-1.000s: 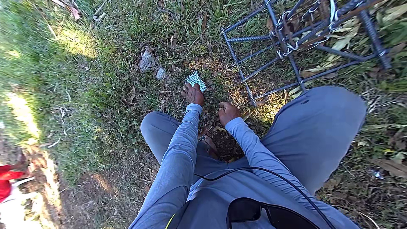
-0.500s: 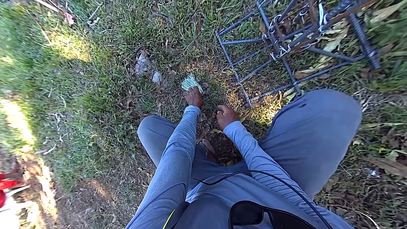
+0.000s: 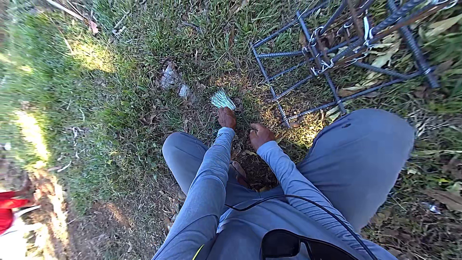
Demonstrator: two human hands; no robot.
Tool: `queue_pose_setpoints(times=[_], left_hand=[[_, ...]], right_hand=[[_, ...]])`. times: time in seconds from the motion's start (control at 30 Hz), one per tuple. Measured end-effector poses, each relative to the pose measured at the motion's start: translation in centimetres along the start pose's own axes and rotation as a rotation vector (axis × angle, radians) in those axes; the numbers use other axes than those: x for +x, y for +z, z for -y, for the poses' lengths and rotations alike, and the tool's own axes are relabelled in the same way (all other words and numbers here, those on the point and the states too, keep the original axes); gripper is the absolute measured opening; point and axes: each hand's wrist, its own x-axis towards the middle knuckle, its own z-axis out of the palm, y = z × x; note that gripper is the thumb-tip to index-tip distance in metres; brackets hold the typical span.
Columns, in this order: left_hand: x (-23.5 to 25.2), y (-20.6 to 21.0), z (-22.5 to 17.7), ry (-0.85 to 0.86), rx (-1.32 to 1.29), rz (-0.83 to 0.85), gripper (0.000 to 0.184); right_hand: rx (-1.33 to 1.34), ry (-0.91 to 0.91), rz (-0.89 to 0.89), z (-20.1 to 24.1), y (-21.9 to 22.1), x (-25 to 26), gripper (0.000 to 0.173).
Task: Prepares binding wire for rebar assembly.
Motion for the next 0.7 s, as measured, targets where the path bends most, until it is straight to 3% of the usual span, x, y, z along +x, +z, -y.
queue_pose_setpoints(times=[0.17,0.37,0.7], left_hand=[[-1.0,-0.1,-0.5,-0.101,-0.104,-0.04,0.028],[-1.6,-0.7,-1.0,-0.236,-0.267,0.121,0.032],[-3.6,-0.4,-0.6,-0.227,-0.141,0.301,0.048]], right_hand=[[-0.004,-0.005,0.002,0.1,-0.1,0.2,0.042],[-0.003,-0.012,0.012,0.1,-0.2,0.1,0.042],[-0.045,0.057,0.014,0.0,-0.4,0.2,0.041]])
